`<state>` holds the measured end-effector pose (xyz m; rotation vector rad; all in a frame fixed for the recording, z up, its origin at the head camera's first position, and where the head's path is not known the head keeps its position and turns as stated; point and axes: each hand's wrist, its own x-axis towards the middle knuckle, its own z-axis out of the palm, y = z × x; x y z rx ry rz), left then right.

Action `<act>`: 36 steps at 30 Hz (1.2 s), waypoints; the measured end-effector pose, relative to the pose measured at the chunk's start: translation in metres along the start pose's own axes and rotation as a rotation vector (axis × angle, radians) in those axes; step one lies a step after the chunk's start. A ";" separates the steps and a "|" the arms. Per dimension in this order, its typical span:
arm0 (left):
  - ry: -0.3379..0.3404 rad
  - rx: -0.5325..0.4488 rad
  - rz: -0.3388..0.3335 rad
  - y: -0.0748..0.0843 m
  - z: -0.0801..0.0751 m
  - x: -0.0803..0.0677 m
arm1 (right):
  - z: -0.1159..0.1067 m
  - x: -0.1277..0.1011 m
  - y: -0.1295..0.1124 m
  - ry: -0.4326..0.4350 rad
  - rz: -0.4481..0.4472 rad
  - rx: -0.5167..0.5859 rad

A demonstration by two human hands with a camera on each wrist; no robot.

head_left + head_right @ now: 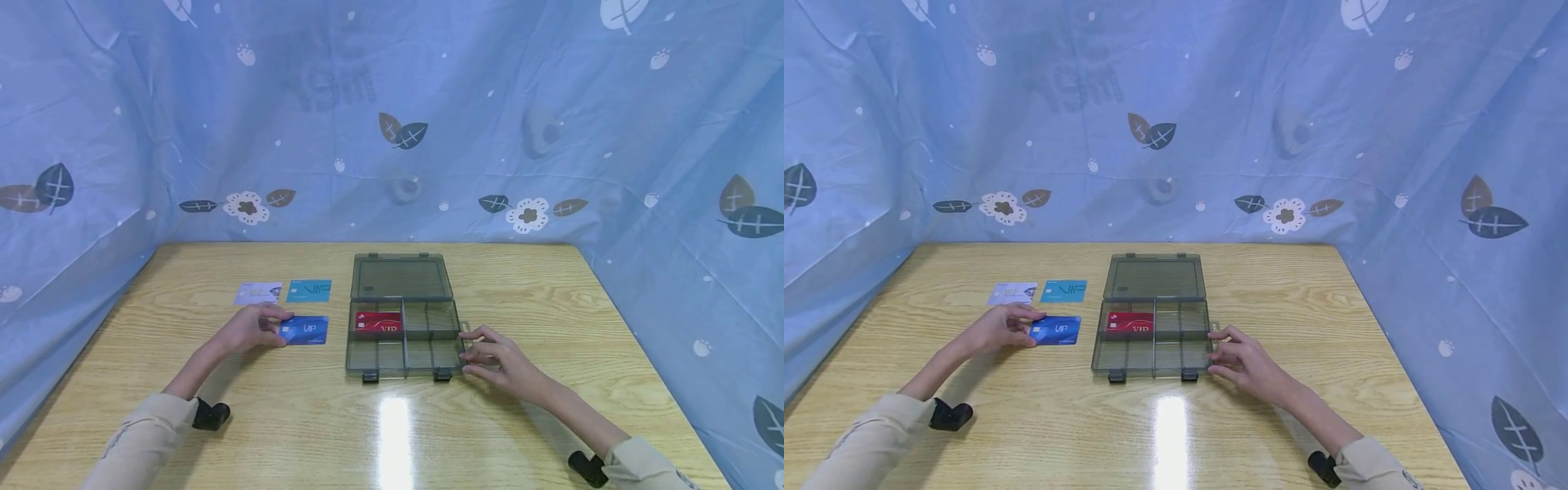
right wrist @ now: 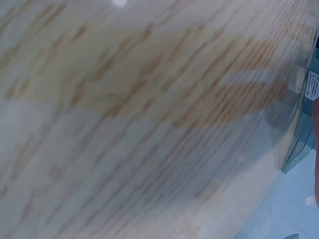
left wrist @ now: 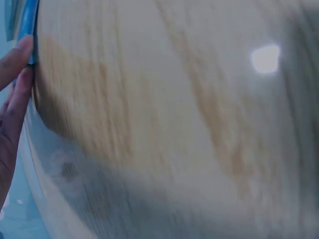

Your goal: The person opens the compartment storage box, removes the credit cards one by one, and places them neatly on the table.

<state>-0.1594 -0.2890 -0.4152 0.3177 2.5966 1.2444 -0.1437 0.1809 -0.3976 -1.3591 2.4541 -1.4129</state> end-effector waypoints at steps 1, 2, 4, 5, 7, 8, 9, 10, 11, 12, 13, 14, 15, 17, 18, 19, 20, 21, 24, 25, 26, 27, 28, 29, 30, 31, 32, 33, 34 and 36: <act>-0.001 0.009 0.010 0.000 0.000 0.000 | 0.000 0.000 0.000 0.004 -0.003 -0.001; -0.001 0.013 0.012 -0.001 0.001 0.000 | 0.000 0.000 0.000 0.008 -0.007 -0.002; -0.002 0.018 0.015 -0.001 0.002 0.000 | 0.000 0.000 0.000 0.011 -0.016 -0.002; -0.002 0.021 0.011 -0.001 0.002 0.000 | 0.000 0.000 0.000 0.011 -0.020 -0.003; -0.012 0.005 0.003 -0.002 0.003 -0.001 | 0.000 0.000 0.001 0.011 -0.027 -0.003; -0.012 0.003 0.002 -0.002 0.003 -0.001 | 0.000 0.000 0.001 0.011 -0.030 -0.004; -0.013 0.003 0.009 -0.003 0.003 -0.001 | 0.001 0.000 0.001 0.011 -0.032 -0.005; -0.016 0.003 0.014 -0.004 0.003 -0.001 | 0.001 0.000 0.001 0.012 -0.033 -0.006; -0.019 0.002 0.023 -0.004 0.003 -0.001 | 0.001 -0.001 0.001 0.013 -0.033 -0.005; -0.019 0.000 0.028 -0.005 0.003 -0.001 | 0.001 -0.001 0.002 0.013 -0.036 -0.005; -0.021 0.004 0.035 -0.006 0.002 -0.001 | 0.001 -0.001 0.002 0.013 -0.036 -0.004; -0.021 0.003 0.039 -0.006 0.002 -0.001 | 0.001 -0.001 0.002 0.013 -0.038 -0.002; -0.022 0.000 0.043 -0.006 0.002 -0.001 | 0.001 -0.001 0.002 0.012 -0.037 -0.001; -0.022 0.001 0.047 -0.006 0.001 -0.002 | 0.001 -0.001 0.001 0.010 -0.034 0.002; -0.024 0.004 0.049 -0.006 0.001 -0.002 | 0.001 0.000 0.001 0.009 -0.032 0.003; -0.025 0.006 0.051 -0.007 0.001 -0.003 | 0.001 0.000 0.000 0.008 -0.031 0.004; -0.024 0.007 0.054 -0.006 0.001 -0.003 | 0.000 0.000 0.000 0.008 -0.030 0.005; -0.022 0.006 0.052 -0.007 0.001 -0.003 | 0.000 0.000 -0.001 0.008 -0.030 0.004; -0.016 0.012 0.055 -0.008 0.001 -0.001 | 0.000 -0.001 0.000 0.008 -0.035 0.002; -0.014 0.003 0.054 -0.008 0.001 0.000 | 0.000 -0.001 0.000 0.009 -0.037 0.001; -0.016 -0.004 0.055 -0.008 0.001 0.001 | 0.000 -0.001 0.001 0.010 -0.038 -0.001; -0.018 -0.014 0.055 -0.008 0.001 0.002 | 0.000 -0.001 0.001 0.011 -0.038 -0.002; -0.024 -0.021 0.061 -0.008 0.001 0.003 | 0.000 -0.001 0.001 0.012 -0.037 -0.003; -0.028 -0.034 0.064 -0.008 0.001 0.004 | 0.000 -0.001 0.000 0.012 -0.036 -0.004; -0.033 -0.047 0.064 -0.008 0.000 0.004 | 0.000 -0.001 0.000 0.012 -0.036 -0.004; -0.036 -0.057 0.061 -0.008 0.000 0.005 | 0.000 -0.001 0.000 0.011 -0.035 -0.004; -0.042 -0.060 0.061 -0.008 0.000 0.006 | 0.000 -0.001 0.000 0.011 -0.035 -0.004; -0.043 -0.069 0.058 -0.008 0.000 0.006 | 0.000 0.000 0.000 0.010 -0.034 -0.004; -0.046 -0.074 0.054 -0.009 -0.001 0.006 | 0.000 0.000 0.000 0.009 -0.035 -0.003; -0.048 -0.082 0.044 -0.009 -0.001 0.007 | 0.000 0.000 0.000 0.008 -0.037 -0.004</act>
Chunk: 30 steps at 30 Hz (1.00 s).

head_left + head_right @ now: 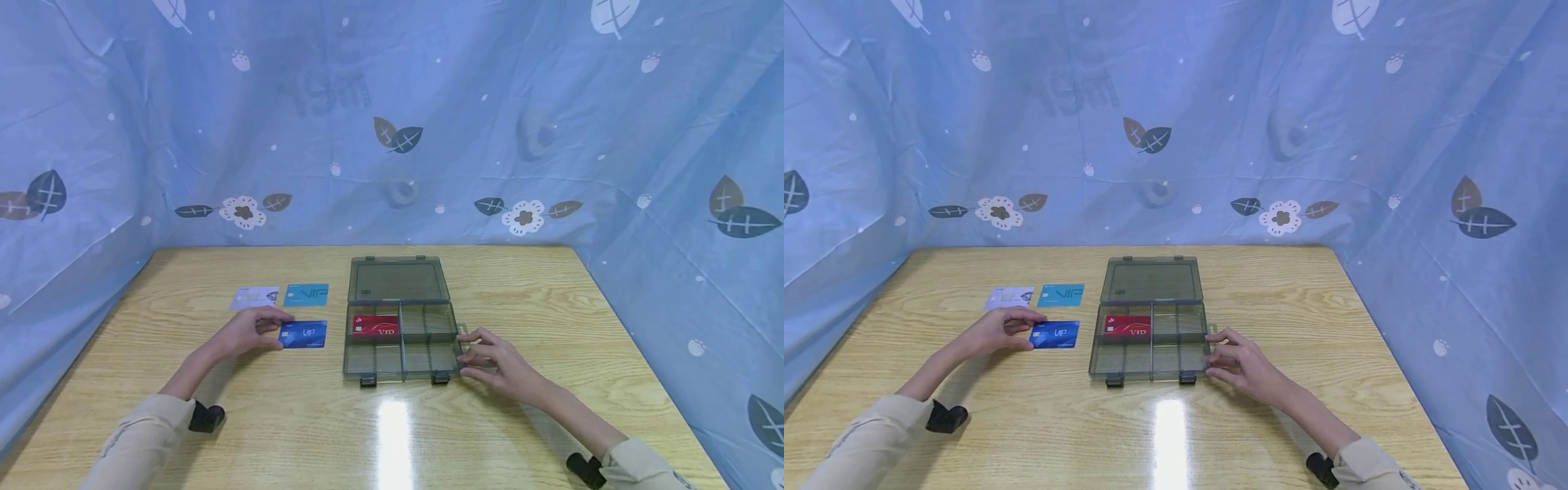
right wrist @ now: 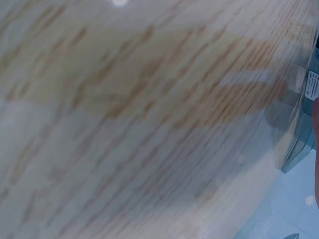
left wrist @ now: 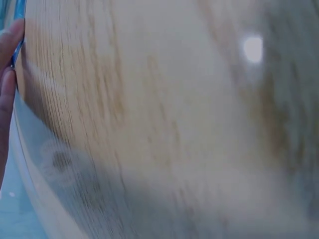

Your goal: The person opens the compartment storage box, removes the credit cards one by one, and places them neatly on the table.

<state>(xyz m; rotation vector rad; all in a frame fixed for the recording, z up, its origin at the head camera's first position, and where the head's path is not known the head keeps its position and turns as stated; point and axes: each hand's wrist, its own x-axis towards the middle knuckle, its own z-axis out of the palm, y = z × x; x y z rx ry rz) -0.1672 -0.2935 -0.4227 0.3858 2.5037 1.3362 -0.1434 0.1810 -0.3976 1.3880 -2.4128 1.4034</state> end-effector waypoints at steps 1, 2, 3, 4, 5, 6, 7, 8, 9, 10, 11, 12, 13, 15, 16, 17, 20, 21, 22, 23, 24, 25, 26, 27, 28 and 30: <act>0.003 -0.001 -0.004 0.000 0.000 0.000 | 0.000 0.000 0.000 0.000 -0.002 0.000; 0.004 -0.003 -0.005 -0.001 0.000 0.000 | 0.000 0.000 0.000 0.001 -0.003 -0.001; 0.008 -0.004 -0.007 0.000 0.000 0.001 | 0.000 0.000 0.000 0.001 -0.003 -0.002; 0.008 0.001 -0.006 -0.001 -0.001 0.001 | 0.000 0.000 0.000 0.001 -0.004 -0.002; 0.010 0.005 -0.004 -0.001 -0.001 0.001 | 0.000 0.001 0.000 0.000 -0.004 -0.002; 0.010 0.012 -0.002 -0.001 -0.001 0.001 | 0.000 0.001 0.000 -0.001 -0.003 -0.001; 0.010 0.018 -0.003 -0.001 -0.001 0.001 | 0.000 0.001 0.000 -0.002 -0.001 0.002; 0.008 0.022 -0.003 -0.001 -0.001 0.001 | 0.000 0.001 0.000 -0.003 0.001 0.004; 0.006 0.026 -0.003 -0.001 -0.002 0.001 | 0.000 0.001 -0.001 -0.005 0.003 0.007; 0.004 0.027 -0.005 -0.001 -0.002 0.001 | 0.000 0.001 -0.001 -0.007 0.005 0.010; 0.002 0.029 -0.006 -0.001 -0.002 0.001 | 0.000 0.001 -0.001 -0.008 0.008 0.013; 0.001 0.029 -0.007 -0.001 -0.002 0.001 | 0.000 0.001 -0.001 -0.009 0.010 0.014; 0.001 0.028 -0.007 -0.002 -0.002 0.002 | 0.000 0.001 -0.001 -0.010 0.012 0.014; 0.000 0.017 -0.008 -0.002 -0.002 0.002 | 0.000 0.000 0.000 -0.012 0.015 0.014; -0.001 0.015 -0.009 -0.002 -0.002 0.002 | 0.000 0.000 0.000 -0.012 0.016 0.013; -0.003 0.013 -0.007 -0.002 -0.002 0.002 | 0.000 0.000 0.000 -0.012 0.017 0.013; -0.006 0.008 -0.015 -0.003 -0.002 0.002 | 0.000 0.000 0.000 -0.010 0.016 0.014; -0.009 0.012 -0.015 -0.003 -0.002 0.002 | 0.000 0.000 0.000 -0.009 0.015 0.013; -0.009 0.013 -0.018 -0.003 -0.002 0.002 | 0.000 0.000 0.000 -0.008 0.013 0.013; -0.008 0.015 -0.022 -0.003 -0.002 0.002 | 0.000 0.000 0.000 -0.006 0.012 0.012; -0.001 0.016 -0.030 -0.003 -0.002 0.002 | 0.000 0.000 0.000 -0.004 0.009 0.011; -0.001 0.025 -0.027 -0.003 -0.002 0.002 | 0.000 0.000 0.000 -0.002 0.006 0.009; 0.005 0.023 -0.032 -0.002 -0.002 0.003 | 0.000 0.000 0.000 0.000 0.004 0.009; 0.005 0.026 -0.029 -0.002 -0.002 0.003 | 0.000 0.000 0.000 0.002 0.002 0.009; 0.011 0.023 -0.034 -0.002 -0.002 0.003 | 0.000 0.000 0.000 0.003 -0.001 0.009; 0.012 0.021 -0.033 -0.002 -0.002 0.003 | 0.001 0.000 0.000 0.005 -0.001 0.009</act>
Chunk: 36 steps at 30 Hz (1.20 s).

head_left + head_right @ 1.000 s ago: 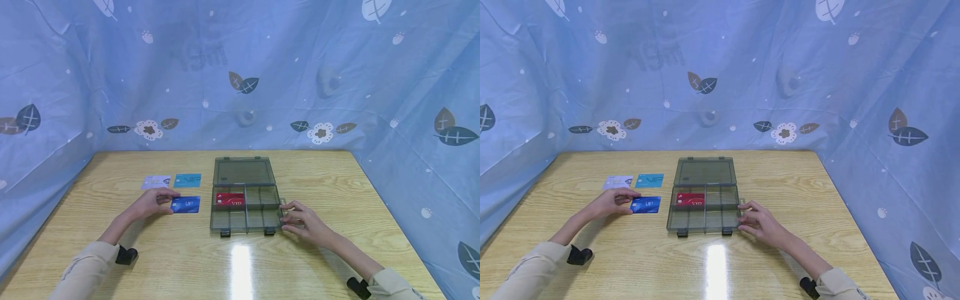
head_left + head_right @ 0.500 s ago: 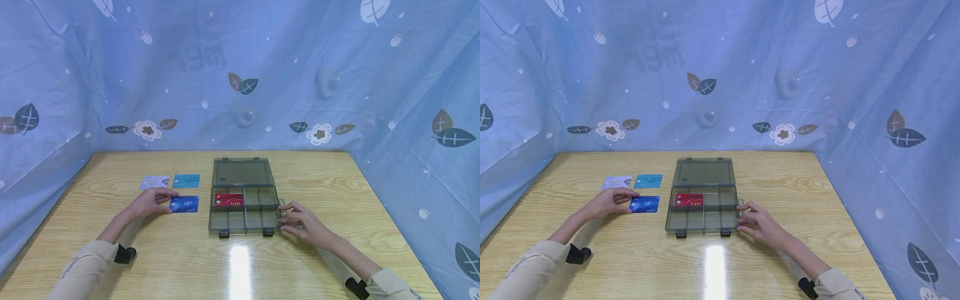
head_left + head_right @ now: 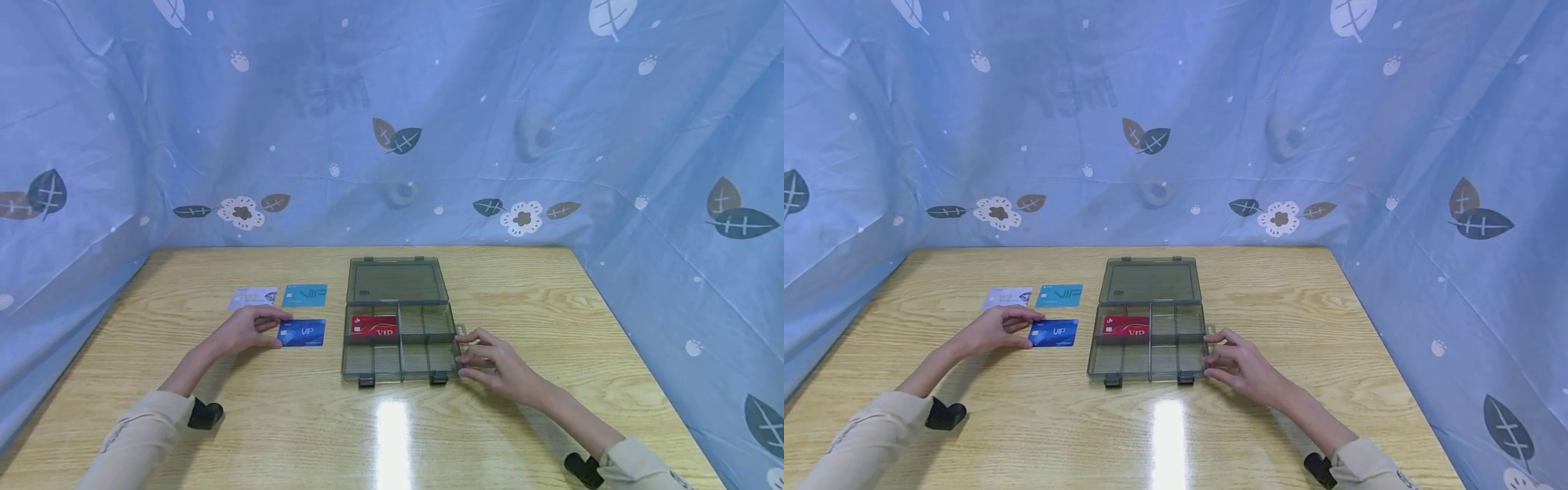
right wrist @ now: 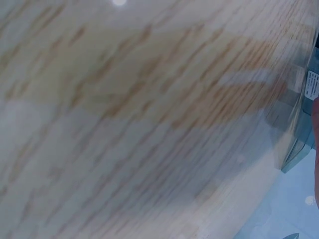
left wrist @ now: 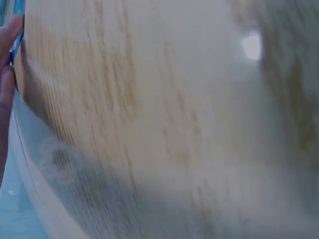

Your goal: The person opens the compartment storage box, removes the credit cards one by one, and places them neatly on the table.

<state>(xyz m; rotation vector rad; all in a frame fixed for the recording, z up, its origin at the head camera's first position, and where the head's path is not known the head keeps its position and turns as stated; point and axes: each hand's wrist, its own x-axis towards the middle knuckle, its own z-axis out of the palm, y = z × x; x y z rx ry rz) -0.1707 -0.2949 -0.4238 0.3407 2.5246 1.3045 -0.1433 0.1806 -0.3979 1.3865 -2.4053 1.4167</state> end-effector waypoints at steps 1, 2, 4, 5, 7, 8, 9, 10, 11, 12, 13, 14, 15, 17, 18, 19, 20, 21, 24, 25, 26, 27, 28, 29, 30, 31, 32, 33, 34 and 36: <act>-0.007 -0.008 0.003 0.000 0.000 0.000 | 0.000 0.000 0.000 0.000 0.000 0.000; -0.006 -0.021 -0.004 0.001 0.000 -0.001 | 0.000 0.000 0.000 0.000 0.001 -0.001; -0.002 -0.048 -0.012 0.002 -0.001 -0.002 | 0.000 0.000 0.000 -0.002 0.001 -0.003; 0.002 -0.067 -0.015 0.003 -0.002 -0.003 | 0.000 0.001 -0.001 -0.002 0.001 -0.005; 0.019 -0.114 -0.010 0.005 -0.004 -0.006 | 0.000 0.001 -0.001 -0.004 -0.002 -0.006; 0.035 -0.133 -0.004 0.007 -0.004 -0.007 | 0.000 0.001 -0.001 -0.006 -0.004 -0.006; 0.050 -0.150 0.012 0.009 -0.005 -0.008 | 0.000 0.001 0.000 -0.007 -0.005 -0.006; 0.066 -0.168 0.031 0.011 -0.006 -0.008 | 0.000 0.001 0.000 -0.007 -0.007 -0.005; 0.080 -0.174 0.050 0.013 -0.006 -0.009 | 0.000 0.001 0.000 -0.007 -0.008 -0.005; 0.091 -0.179 0.063 0.016 -0.006 -0.010 | 0.000 0.001 0.000 -0.008 -0.006 -0.005; 0.106 -0.183 0.077 0.019 -0.006 -0.010 | 0.000 0.001 0.000 -0.008 -0.005 -0.006; 0.118 -0.189 0.084 0.022 -0.005 -0.010 | 0.000 0.001 0.000 -0.007 -0.004 -0.008; 0.123 -0.201 0.088 0.025 -0.004 -0.010 | 0.000 0.001 0.000 -0.007 -0.003 -0.009; 0.128 -0.235 0.083 0.032 -0.001 -0.010 | 0.000 0.001 0.000 -0.006 -0.005 -0.010; 0.129 -0.254 0.079 0.035 0.001 -0.010 | 0.000 0.001 0.000 -0.006 -0.006 -0.009; 0.129 -0.271 0.080 0.038 0.003 -0.010 | 0.000 0.001 0.001 -0.007 -0.008 -0.008; 0.126 -0.290 0.076 0.040 0.005 -0.010 | 0.000 0.001 0.001 -0.008 -0.010 -0.006; 0.125 -0.303 0.073 0.042 0.007 -0.010 | 0.000 0.000 0.001 -0.009 -0.009 -0.006; 0.121 -0.329 0.077 0.048 0.012 -0.009 | 0.000 0.000 0.001 -0.014 -0.002 -0.005; 0.120 -0.336 0.080 0.049 0.014 -0.009 | 0.000 0.000 0.001 -0.014 0.000 -0.006; 0.119 -0.339 0.084 0.051 0.016 -0.009 | 0.000 0.000 0.001 -0.015 0.002 -0.007; 0.116 -0.348 0.086 0.053 0.017 -0.008 | 0.000 0.000 0.001 -0.014 0.004 -0.008; 0.115 -0.349 0.088 0.055 0.019 -0.008 | 0.000 0.000 0.001 -0.013 0.004 -0.007; 0.111 -0.347 0.094 0.057 0.021 -0.007 | 0.000 0.000 0.001 -0.012 0.003 -0.006; 0.106 -0.349 0.092 0.059 0.023 -0.007 | 0.000 0.000 0.001 -0.011 0.003 -0.005; 0.100 -0.349 0.088 0.060 0.025 -0.006 | 0.000 -0.001 0.001 -0.010 0.003 -0.005; 0.090 -0.348 0.085 0.062 0.027 -0.006 | 0.000 -0.001 0.000 -0.009 0.003 -0.005; 0.075 -0.355 0.083 0.063 0.029 -0.006 | 0.001 -0.001 0.000 -0.009 0.005 -0.004; 0.062 -0.355 0.080 0.065 0.032 -0.005 | 0.001 -0.001 0.000 -0.010 0.006 -0.005; 0.030 -0.368 0.067 0.067 0.036 -0.005 | 0.001 -0.001 0.000 -0.011 0.010 -0.007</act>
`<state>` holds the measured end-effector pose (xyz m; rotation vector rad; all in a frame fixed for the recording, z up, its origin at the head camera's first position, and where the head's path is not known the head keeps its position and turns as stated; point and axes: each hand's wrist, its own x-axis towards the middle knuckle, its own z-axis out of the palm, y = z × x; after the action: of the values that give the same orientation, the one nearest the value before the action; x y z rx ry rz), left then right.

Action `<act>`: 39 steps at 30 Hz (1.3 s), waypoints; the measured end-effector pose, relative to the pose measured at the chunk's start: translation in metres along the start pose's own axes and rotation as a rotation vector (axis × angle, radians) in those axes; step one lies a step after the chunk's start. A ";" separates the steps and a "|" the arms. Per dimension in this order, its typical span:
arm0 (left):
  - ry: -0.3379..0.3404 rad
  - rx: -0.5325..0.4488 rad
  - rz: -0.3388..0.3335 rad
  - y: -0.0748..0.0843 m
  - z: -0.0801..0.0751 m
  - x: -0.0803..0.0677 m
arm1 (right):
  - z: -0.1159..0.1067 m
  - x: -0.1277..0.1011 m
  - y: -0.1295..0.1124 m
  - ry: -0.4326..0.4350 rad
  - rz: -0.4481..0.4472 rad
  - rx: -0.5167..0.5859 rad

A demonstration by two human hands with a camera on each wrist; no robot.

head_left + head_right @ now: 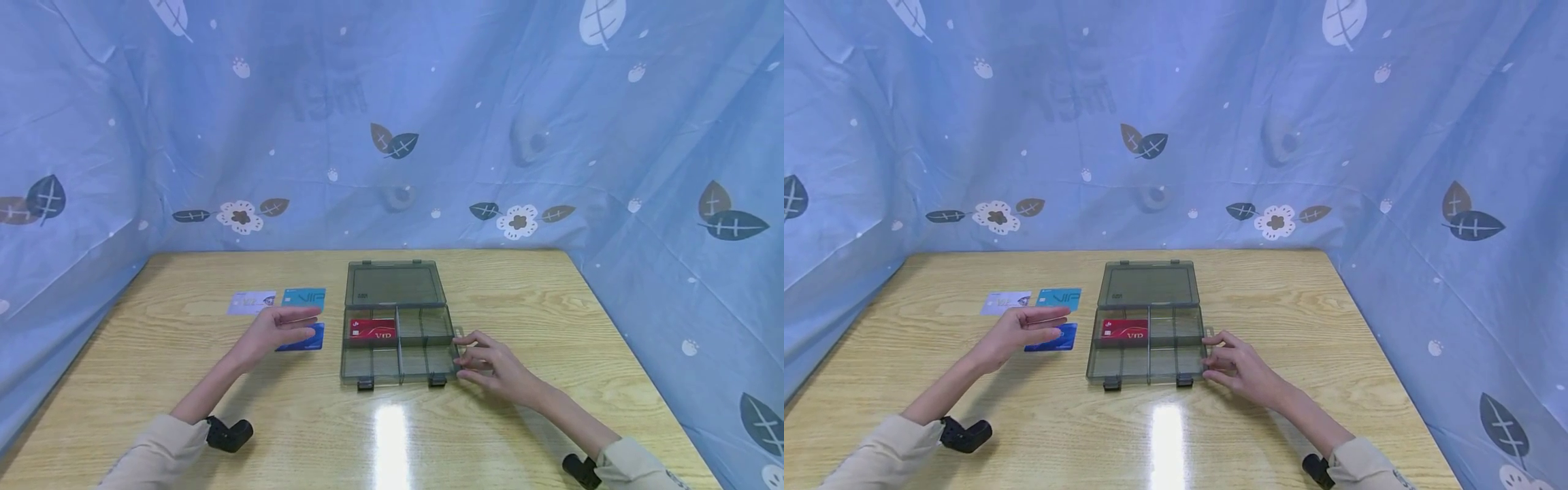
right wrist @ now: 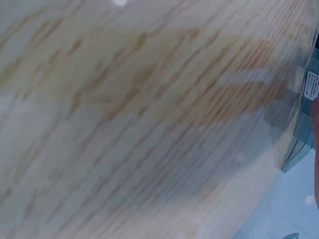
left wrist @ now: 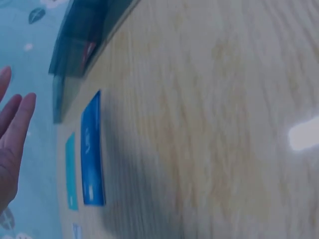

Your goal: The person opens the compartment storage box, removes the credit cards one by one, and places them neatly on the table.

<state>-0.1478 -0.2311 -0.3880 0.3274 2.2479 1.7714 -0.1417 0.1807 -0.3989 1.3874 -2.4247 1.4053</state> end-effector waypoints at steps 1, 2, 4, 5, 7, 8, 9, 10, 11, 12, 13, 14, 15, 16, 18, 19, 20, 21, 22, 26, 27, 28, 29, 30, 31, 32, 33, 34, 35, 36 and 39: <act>-0.013 -0.008 -0.005 0.000 0.003 0.000 | 0.000 0.000 0.000 0.000 0.001 -0.001; -0.025 -0.020 -0.010 0.000 0.005 0.000 | 0.000 0.000 0.000 0.000 0.003 -0.002; -0.044 -0.048 -0.016 0.001 0.010 0.001 | 0.001 0.000 0.000 -0.001 0.007 -0.002; -0.050 -0.055 -0.016 0.001 0.012 0.002 | 0.001 0.000 0.000 0.000 0.009 -0.002; -0.056 -0.069 -0.013 0.002 0.016 0.003 | 0.001 0.000 0.000 0.000 0.011 -0.002; -0.058 -0.071 -0.014 0.003 0.018 0.004 | 0.001 0.000 0.000 0.000 0.013 -0.001; -0.058 -0.067 -0.015 0.003 0.020 0.005 | 0.001 0.000 0.000 0.000 0.014 -0.001; -0.056 -0.056 -0.015 0.004 0.021 0.005 | 0.001 0.000 0.000 0.000 0.014 0.000; -0.054 -0.052 -0.018 0.005 0.023 0.006 | 0.001 0.000 0.000 -0.001 0.014 0.000; -0.052 -0.050 -0.017 0.005 0.024 0.006 | 0.001 0.000 0.000 -0.001 0.014 0.000; -0.049 -0.048 -0.020 0.005 0.026 0.006 | 0.001 0.000 0.000 -0.001 0.015 0.000; -0.046 -0.042 -0.018 0.005 0.027 0.007 | 0.001 0.000 0.000 -0.001 0.014 0.000; -0.044 -0.038 -0.011 0.005 0.028 0.007 | 0.001 0.000 0.000 -0.001 0.014 0.000; -0.040 -0.038 -0.007 0.005 0.029 0.008 | 0.001 0.000 0.000 -0.001 0.014 0.000; -0.025 -0.030 -0.001 0.006 0.032 0.009 | 0.001 0.000 0.001 0.000 0.011 0.001; -0.017 -0.022 -0.001 0.006 0.034 0.010 | 0.000 0.000 0.001 0.001 0.009 0.002; -0.008 -0.018 -0.001 0.007 0.035 0.010 | 0.000 0.000 0.001 0.001 0.008 0.003; -0.001 -0.016 -0.002 0.008 0.037 0.011 | 0.000 0.000 0.001 0.002 0.006 0.005; 0.008 -0.018 -0.012 0.008 0.039 0.012 | 0.000 0.000 0.001 0.002 0.005 0.005; 0.039 -0.050 -0.060 0.010 0.045 0.015 | 0.000 0.000 0.001 0.003 0.004 0.007; 0.049 -0.057 -0.074 0.010 0.046 0.016 | 0.000 0.000 0.001 0.003 0.006 0.006; 0.056 -0.064 -0.086 0.010 0.048 0.016 | 0.000 0.000 0.001 0.003 0.007 0.006; 0.065 -0.065 -0.095 0.011 0.049 0.017 | 0.000 0.000 0.001 0.003 0.010 0.005; 0.077 -0.060 -0.105 0.011 0.050 0.018 | 0.000 0.000 0.001 0.002 0.012 0.004; 0.087 -0.055 -0.112 0.011 0.051 0.018 | 0.000 0.000 0.001 0.002 0.015 0.003; 0.093 -0.050 -0.118 0.012 0.052 0.018 | 0.000 0.000 0.001 0.001 0.016 0.002; 0.098 -0.040 -0.123 0.012 0.053 0.019 | 0.000 0.000 0.001 0.000 0.019 0.002; 0.103 -0.029 -0.125 0.012 0.054 0.019 | 0.000 0.000 0.001 0.000 0.019 0.001; 0.112 -0.022 -0.131 0.013 0.055 0.020 | 0.000 0.000 0.001 -0.001 0.020 0.000; 0.120 -0.012 -0.135 0.013 0.056 0.021 | 0.000 0.000 0.000 -0.001 0.021 0.001; 0.152 0.054 -0.149 0.014 0.057 0.024 | -0.001 0.000 0.000 0.000 0.021 -0.001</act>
<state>-0.1508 -0.1678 -0.3882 0.0340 2.3583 1.7131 -0.1422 0.1809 -0.3984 1.3655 -2.4467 1.4082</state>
